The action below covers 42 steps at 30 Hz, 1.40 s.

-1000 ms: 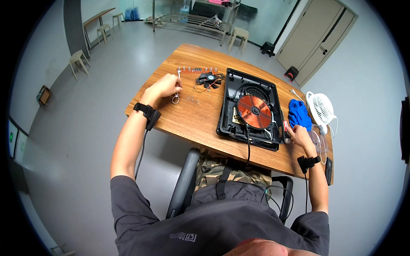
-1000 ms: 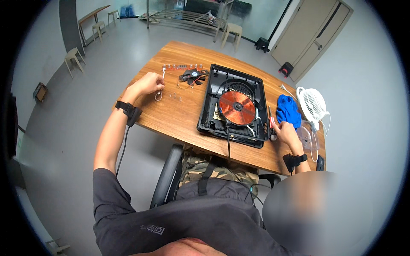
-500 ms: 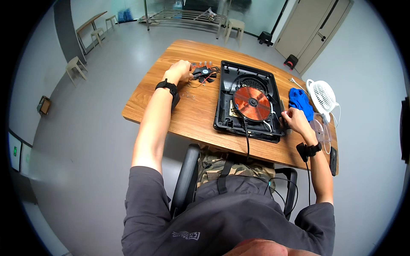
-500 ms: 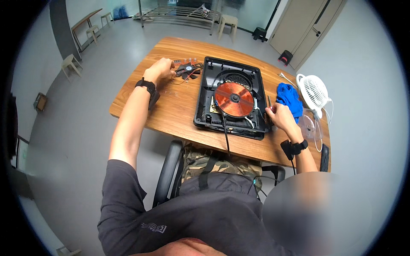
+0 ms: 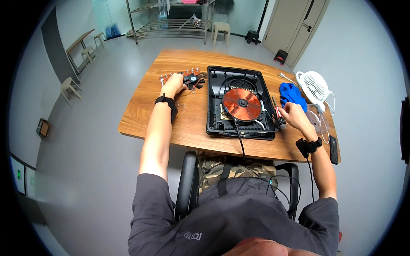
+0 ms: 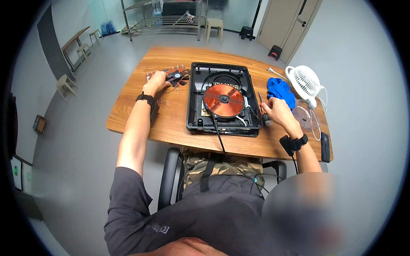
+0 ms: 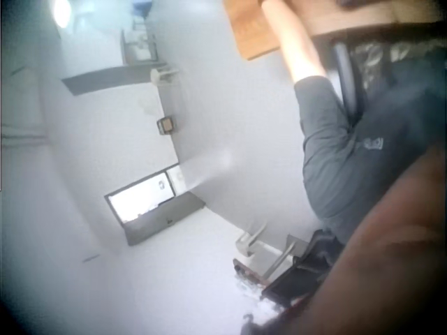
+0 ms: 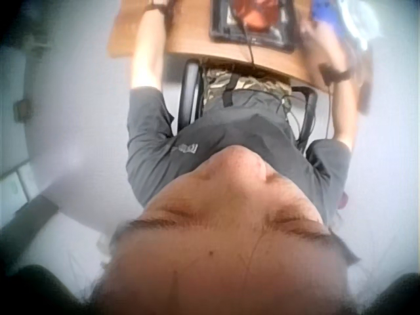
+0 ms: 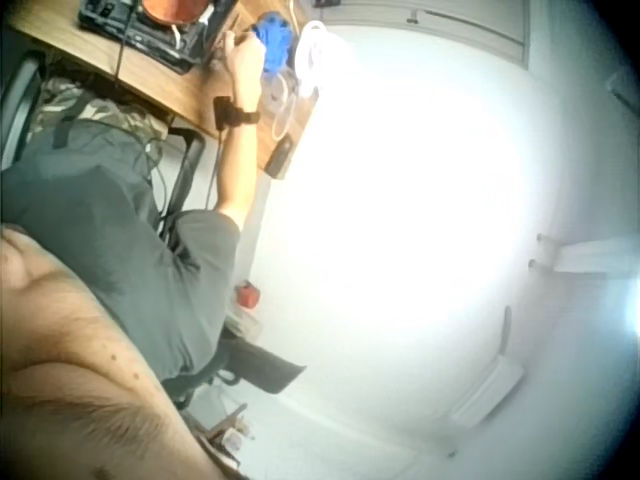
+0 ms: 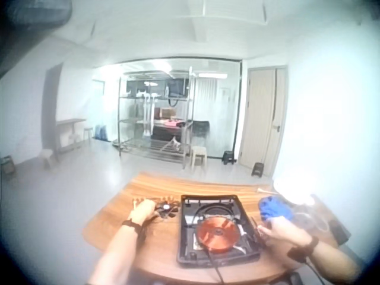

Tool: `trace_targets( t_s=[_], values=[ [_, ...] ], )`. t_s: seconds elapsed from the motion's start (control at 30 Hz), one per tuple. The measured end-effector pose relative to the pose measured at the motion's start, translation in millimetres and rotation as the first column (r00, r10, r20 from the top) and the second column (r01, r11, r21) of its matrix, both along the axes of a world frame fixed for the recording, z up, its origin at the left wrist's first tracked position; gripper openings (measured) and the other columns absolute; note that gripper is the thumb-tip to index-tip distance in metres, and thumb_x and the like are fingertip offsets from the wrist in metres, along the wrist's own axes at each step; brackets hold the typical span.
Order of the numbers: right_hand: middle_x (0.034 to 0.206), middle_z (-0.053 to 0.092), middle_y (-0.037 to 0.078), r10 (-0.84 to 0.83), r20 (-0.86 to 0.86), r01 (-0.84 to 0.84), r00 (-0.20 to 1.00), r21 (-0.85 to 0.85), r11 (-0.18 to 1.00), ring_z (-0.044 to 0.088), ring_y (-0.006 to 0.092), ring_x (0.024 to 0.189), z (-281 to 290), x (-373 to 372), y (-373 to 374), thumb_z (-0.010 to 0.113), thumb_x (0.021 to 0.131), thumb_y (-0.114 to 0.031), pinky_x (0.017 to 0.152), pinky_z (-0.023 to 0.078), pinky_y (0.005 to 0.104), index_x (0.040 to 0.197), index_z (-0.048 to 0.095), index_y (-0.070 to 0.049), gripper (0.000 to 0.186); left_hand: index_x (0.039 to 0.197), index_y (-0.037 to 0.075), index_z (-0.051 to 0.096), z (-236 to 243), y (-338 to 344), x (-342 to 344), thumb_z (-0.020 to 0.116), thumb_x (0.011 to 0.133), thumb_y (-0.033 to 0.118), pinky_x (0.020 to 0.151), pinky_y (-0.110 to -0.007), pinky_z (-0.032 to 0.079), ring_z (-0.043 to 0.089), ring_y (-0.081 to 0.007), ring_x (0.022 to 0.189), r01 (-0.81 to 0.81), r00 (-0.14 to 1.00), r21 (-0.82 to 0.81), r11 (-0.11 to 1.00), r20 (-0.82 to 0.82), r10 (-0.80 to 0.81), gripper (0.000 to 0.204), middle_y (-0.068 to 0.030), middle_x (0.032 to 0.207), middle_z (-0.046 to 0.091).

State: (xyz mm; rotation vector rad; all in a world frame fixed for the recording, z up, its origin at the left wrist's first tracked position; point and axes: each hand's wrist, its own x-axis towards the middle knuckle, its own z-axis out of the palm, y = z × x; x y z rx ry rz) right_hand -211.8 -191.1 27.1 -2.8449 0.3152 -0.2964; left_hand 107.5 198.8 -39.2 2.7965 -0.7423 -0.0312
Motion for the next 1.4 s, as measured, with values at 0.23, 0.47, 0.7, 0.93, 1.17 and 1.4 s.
trace_targets(
  t_s=[0.23, 0.47, 0.7, 0.93, 1.17, 1.4],
  values=[
    [0.073, 0.068, 0.023, 0.067, 0.08, -0.066, 0.995, -0.023, 0.998, 0.068, 0.0363, 0.069, 26.6, 19.3, 2.5, 0.07, 0.09, -0.029, 0.064, 0.053, 0.043, 0.083, 0.068, 0.005, 0.034, 0.106, -0.001, 0.071, 19.8, 12.7, 1.9, 0.08, 0.08, 0.014, 0.09, -0.044, 0.053, 0.066, -0.0394, 0.103, -0.021, 0.999, -0.152, 0.988, 0.03, 0.026, 0.031, -0.0259, 0.107, 0.069],
    [0.077, 0.068, 0.023, 0.204, 0.163, -0.203, 0.965, -0.026, 0.979, 0.068, 0.0386, 0.077, 40.2, 51.2, 7.1, 0.072, 0.086, -0.027, 0.069, 0.053, 0.0443, 0.087, 0.068, 0.003, 0.03, 0.11, 0.0, 0.072, 61.3, 33.7, 1.2, 0.08, 0.08, 0.016, 0.08, -0.042, 0.054, 0.069, -0.0359, 0.09, 0.11, 0.962, -0.221, 0.969, 0.268, -0.048, 0.035, -0.0233, 0.101, 0.07],
    [0.093, 0.069, 0.018, 0.433, 0.197, -0.409, 0.88, -0.151, 0.9, 0.067, 0.0364, 0.088, 55.7, 123.9, 15.0, 0.076, 0.085, -0.028, 0.08, 0.053, 0.0444, 0.109, 0.065, 0.002, 0.039, 0.109, 0.0, 0.073, 104.5, -52.4, -27.6, 0.08, 0.082, 0.02, 0.079, -0.039, 0.054, 0.069, -0.0296, 0.087, 0.345, 0.911, -0.235, 0.909, 0.318, -0.264, 0.034, -0.0169, 0.098, 0.068],
    [0.101, 0.072, 0.017, 0.414, -0.083, -0.421, 0.907, -0.113, 0.9, 0.067, 0.0354, 0.099, 47.5, 151.3, -13.6, 0.077, 0.085, -0.03, 0.088, 0.052, 0.0438, 0.128, 0.06, -0.001, 0.055, 0.108, 0.0, 0.072, 93.3, -146.8, -48.7, 0.08, 0.079, 0.016, 0.079, -0.041, 0.053, 0.069, -0.0337, 0.087, 0.518, 0.847, -0.149, 0.842, 0.228, -0.481, 0.034, -0.021, 0.094, 0.071],
    [0.098, 0.072, 0.02, 0.409, -0.141, -0.418, 0.901, -0.043, 0.907, 0.067, 0.0367, 0.098, 18.0, 164.0, -30.4, 0.075, 0.086, -0.025, 0.086, 0.052, 0.0446, 0.116, 0.067, 0.0, 0.04, 0.11, -0.003, 0.071, 76.0, -162.8, -42.0, 0.08, 0.078, 0.015, 0.083, -0.039, 0.055, 0.07, -0.0345, 0.095, 0.512, 0.858, -0.165, 0.843, 0.136, -0.495, 0.037, -0.0221, 0.101, 0.072],
    [0.106, 0.073, 0.019, 0.438, -0.168, -0.44, 0.883, 0.03, 0.898, 0.069, 0.0344, 0.101, -14.2, 182.6, -46.3, 0.076, 0.085, -0.023, 0.087, 0.054, 0.0419, 0.114, 0.07, -0.002, 0.036, 0.112, -0.002, 0.071, 55.5, -171.8, -29.8, 0.082, 0.077, 0.018, 0.089, -0.039, 0.055, 0.07, -0.0353, 0.101, 0.476, 0.879, -0.121, 0.871, 0.019, -0.477, 0.041, -0.0226, 0.107, 0.071]
  ],
)
